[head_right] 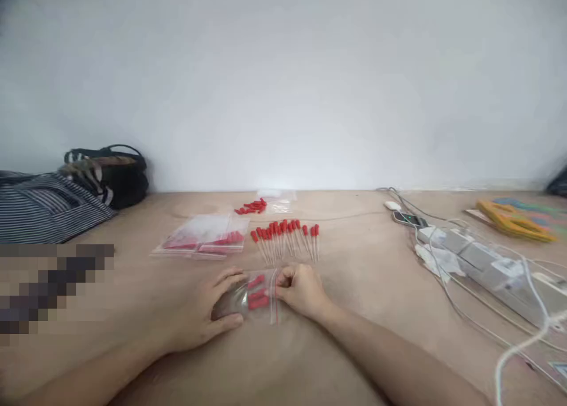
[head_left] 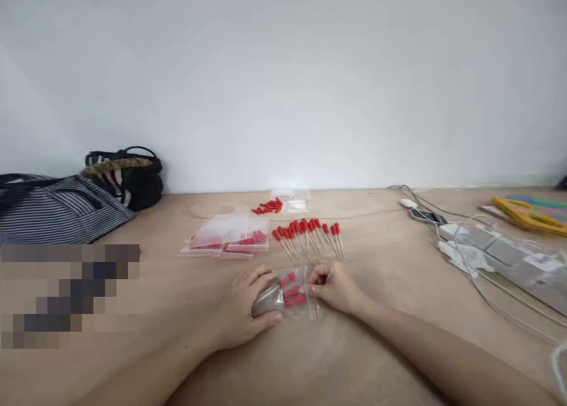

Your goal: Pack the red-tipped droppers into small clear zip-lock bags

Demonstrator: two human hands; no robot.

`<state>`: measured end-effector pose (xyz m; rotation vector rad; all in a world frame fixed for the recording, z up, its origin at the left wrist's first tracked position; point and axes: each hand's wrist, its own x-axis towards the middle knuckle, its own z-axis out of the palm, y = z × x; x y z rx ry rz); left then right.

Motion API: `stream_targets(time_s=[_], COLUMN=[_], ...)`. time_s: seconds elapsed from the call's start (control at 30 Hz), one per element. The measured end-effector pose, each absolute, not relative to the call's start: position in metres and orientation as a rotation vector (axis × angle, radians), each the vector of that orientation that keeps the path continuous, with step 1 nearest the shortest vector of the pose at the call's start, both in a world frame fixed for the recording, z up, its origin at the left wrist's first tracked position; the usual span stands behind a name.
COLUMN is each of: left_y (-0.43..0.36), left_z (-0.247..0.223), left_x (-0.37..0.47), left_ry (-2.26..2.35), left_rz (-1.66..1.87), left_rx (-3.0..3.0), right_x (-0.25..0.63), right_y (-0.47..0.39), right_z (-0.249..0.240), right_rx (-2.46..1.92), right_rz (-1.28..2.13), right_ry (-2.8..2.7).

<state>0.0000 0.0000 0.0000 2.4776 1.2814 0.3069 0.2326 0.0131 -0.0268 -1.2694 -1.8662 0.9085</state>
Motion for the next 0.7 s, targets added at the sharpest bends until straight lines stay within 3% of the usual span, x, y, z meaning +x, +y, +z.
stream_targets(time_s=[0.13,0.2,0.3,0.7], left_y=[-0.005,-0.005,-0.004,-0.005], left_z=[0.004,0.005,0.005,0.006], left_x=[0.0,0.0,0.0,0.001], left_ry=[1.262,1.251,1.242,1.215], left_rz=[0.342,0.357,0.349,0.373], left_rx=[2.493,2.497,2.493,2.497], right_x=[0.26,0.278,0.301,0.305], right_y=[0.039,0.059,0.089,0.136], right_z=[-0.012,-0.009,-0.009,-0.018], right_rx=[-1.375,-1.725,-1.89,-1.98], right_rz=[0.809,0.584,0.499,0.792], right_ry=[-1.77,-1.545,-1.406,-1.287])
